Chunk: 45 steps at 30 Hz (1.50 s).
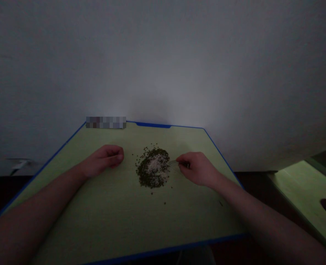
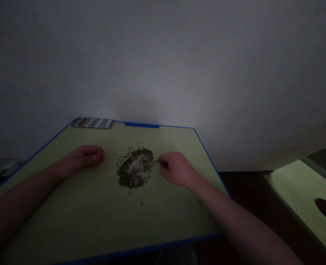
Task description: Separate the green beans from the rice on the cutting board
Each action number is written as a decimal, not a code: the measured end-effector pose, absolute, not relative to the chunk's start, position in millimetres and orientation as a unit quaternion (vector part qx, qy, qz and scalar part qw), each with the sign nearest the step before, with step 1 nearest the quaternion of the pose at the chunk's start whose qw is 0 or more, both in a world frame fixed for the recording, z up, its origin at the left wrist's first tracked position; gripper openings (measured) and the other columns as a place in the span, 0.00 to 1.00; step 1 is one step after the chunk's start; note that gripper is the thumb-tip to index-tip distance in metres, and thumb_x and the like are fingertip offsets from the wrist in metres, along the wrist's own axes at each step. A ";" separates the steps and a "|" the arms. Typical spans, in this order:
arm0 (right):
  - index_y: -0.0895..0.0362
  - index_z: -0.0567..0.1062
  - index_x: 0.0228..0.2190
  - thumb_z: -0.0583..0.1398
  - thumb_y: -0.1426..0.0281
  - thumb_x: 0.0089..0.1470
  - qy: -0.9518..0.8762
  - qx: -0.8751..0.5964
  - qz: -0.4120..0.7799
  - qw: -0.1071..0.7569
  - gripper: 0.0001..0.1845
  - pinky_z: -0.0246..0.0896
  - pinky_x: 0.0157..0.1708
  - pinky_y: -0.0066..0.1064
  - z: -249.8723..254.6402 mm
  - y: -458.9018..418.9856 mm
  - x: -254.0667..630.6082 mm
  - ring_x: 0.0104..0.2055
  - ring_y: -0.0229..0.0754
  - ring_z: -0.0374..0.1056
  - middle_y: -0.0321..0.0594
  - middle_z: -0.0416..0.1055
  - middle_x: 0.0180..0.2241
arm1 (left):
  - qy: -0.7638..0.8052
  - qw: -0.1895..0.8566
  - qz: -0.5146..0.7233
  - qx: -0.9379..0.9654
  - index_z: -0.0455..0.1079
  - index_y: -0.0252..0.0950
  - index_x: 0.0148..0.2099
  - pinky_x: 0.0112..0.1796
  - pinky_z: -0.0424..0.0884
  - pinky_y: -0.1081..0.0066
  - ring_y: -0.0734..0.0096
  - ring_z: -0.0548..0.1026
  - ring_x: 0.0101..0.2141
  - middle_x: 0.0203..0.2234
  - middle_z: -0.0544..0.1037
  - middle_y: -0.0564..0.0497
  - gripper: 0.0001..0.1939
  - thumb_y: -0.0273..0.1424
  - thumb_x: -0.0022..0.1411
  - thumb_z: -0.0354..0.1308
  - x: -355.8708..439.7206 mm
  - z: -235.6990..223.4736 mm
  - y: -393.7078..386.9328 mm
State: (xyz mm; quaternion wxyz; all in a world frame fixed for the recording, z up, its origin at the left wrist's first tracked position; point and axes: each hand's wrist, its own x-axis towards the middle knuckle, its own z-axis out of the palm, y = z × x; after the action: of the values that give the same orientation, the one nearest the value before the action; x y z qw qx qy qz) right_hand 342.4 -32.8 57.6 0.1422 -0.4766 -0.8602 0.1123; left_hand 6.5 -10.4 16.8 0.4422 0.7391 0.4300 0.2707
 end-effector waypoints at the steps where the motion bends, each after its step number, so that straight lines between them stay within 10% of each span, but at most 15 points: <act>1: 0.57 0.78 0.29 0.56 0.78 0.48 -0.861 -0.475 0.116 0.141 0.11 0.55 0.26 0.27 57.4 -35.5 344.2 0.25 0.37 0.67 0.37 0.74 0.25 | 0.431 0.445 0.271 0.737 0.59 0.35 0.23 0.20 0.53 0.75 0.77 0.57 0.19 0.16 0.59 0.56 0.18 0.43 0.58 0.50 6.6 16.7 -10.5; 45: 0.55 0.77 0.34 0.56 0.76 0.50 -0.822 -0.511 0.157 0.196 0.12 0.60 0.26 0.29 44.7 -91.4 354.4 0.26 0.38 0.69 0.36 0.75 0.26 | 0.439 0.448 0.264 0.733 0.58 0.35 0.23 0.21 0.53 0.75 0.77 0.56 0.19 0.16 0.59 0.56 0.17 0.42 0.57 0.50 5.7 15.4 -6.7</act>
State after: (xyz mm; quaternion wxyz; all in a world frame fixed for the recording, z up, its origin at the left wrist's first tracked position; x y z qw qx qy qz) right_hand 354.4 -91.4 44.7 0.1963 -0.5107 -0.8222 0.1569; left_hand 5.7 -6.7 15.4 0.4483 0.7326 0.4388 0.2640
